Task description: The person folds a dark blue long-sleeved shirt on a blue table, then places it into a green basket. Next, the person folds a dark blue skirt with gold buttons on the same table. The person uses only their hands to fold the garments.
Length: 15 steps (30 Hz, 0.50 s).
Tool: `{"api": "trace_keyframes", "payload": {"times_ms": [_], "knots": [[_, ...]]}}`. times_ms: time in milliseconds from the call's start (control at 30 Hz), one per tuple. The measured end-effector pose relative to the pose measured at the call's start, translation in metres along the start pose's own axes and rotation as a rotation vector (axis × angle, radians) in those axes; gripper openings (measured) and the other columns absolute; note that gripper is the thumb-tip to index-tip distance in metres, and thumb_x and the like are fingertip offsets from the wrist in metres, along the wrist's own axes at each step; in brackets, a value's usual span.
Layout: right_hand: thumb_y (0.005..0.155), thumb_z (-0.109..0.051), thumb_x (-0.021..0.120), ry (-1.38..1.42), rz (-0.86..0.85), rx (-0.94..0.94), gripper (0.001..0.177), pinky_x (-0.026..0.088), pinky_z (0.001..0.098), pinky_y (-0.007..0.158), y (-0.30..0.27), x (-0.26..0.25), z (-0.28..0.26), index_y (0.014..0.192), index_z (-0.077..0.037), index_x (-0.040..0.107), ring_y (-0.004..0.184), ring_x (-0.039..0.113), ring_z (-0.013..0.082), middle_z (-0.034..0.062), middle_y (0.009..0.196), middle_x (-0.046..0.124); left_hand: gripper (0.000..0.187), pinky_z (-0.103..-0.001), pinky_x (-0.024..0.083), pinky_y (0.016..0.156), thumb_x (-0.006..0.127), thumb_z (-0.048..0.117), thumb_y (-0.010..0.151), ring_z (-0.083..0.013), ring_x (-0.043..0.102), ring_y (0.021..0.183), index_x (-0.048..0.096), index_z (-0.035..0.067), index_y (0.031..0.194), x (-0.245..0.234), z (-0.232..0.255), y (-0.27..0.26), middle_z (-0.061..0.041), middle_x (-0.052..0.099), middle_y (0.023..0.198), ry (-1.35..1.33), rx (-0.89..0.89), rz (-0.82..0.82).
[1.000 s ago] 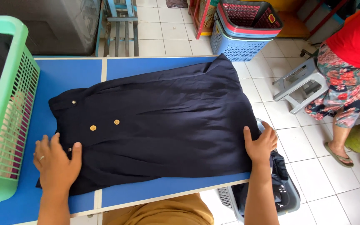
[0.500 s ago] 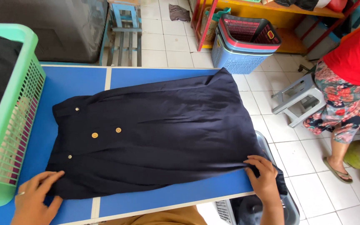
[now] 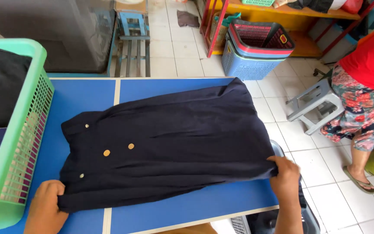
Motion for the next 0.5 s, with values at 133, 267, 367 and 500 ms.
{"api": "trace_keyframes", "payload": {"times_ms": [133,267,367,500], "knots": [[0.071,-0.005,0.047,-0.367,-0.108,0.580,0.072,0.035,0.0609,0.095,-0.017,0.004,0.043,0.137,-0.032,0.052,0.112,0.049,0.0466,0.0141,0.129,0.048,0.024,-0.039,0.053,0.088,0.060,0.005,0.082,-0.0254,0.065,0.112,0.059,0.015,0.104,-0.012,0.008,0.004,-0.006,0.063,0.118,-0.185,-0.171,-0.222],[0.085,-0.010,0.034,-0.145,-0.412,1.122,0.091,0.048,0.0631,0.091,0.002,-0.028,-0.030,0.169,-0.033,0.005,0.102,0.063,0.0619,0.0406,0.141,0.043,0.070,-0.043,0.048,0.068,0.049,0.026,0.106,-0.0427,0.072,0.076,0.021,0.046,0.167,-0.102,0.093,-0.010,-0.024,0.076,0.105,-0.277,-0.559,-0.446],[0.085,-0.009,0.035,-0.132,-0.385,1.074,0.087,0.048,0.0624,0.090,0.029,-0.075,-0.109,0.165,-0.031,0.008,0.102,0.063,0.0608,0.0395,0.138,0.045,0.062,-0.055,0.055,0.093,0.040,0.022,0.111,-0.0560,0.071,0.095,0.026,0.036,0.170,-0.124,0.137,-0.006,-0.032,0.063,0.133,-0.862,-0.737,-0.308],[0.084,-0.008,0.036,-0.108,-0.308,0.981,0.079,0.048,0.0611,0.087,0.060,-0.118,-0.156,0.157,-0.028,0.015,0.100,0.064,0.0585,0.0371,0.133,0.048,0.056,-0.055,0.055,0.094,0.042,0.016,0.113,-0.0539,0.069,0.097,0.029,0.030,0.165,-0.142,0.130,0.041,-0.032,0.062,0.132,-0.821,-0.613,-0.174]]}}
Point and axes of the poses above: each hand's wrist, its own y-axis towards the middle knuckle, its own x-axis out of the palm, z = x × y, the point moved 8 cm from there along y, towards the middle knuckle
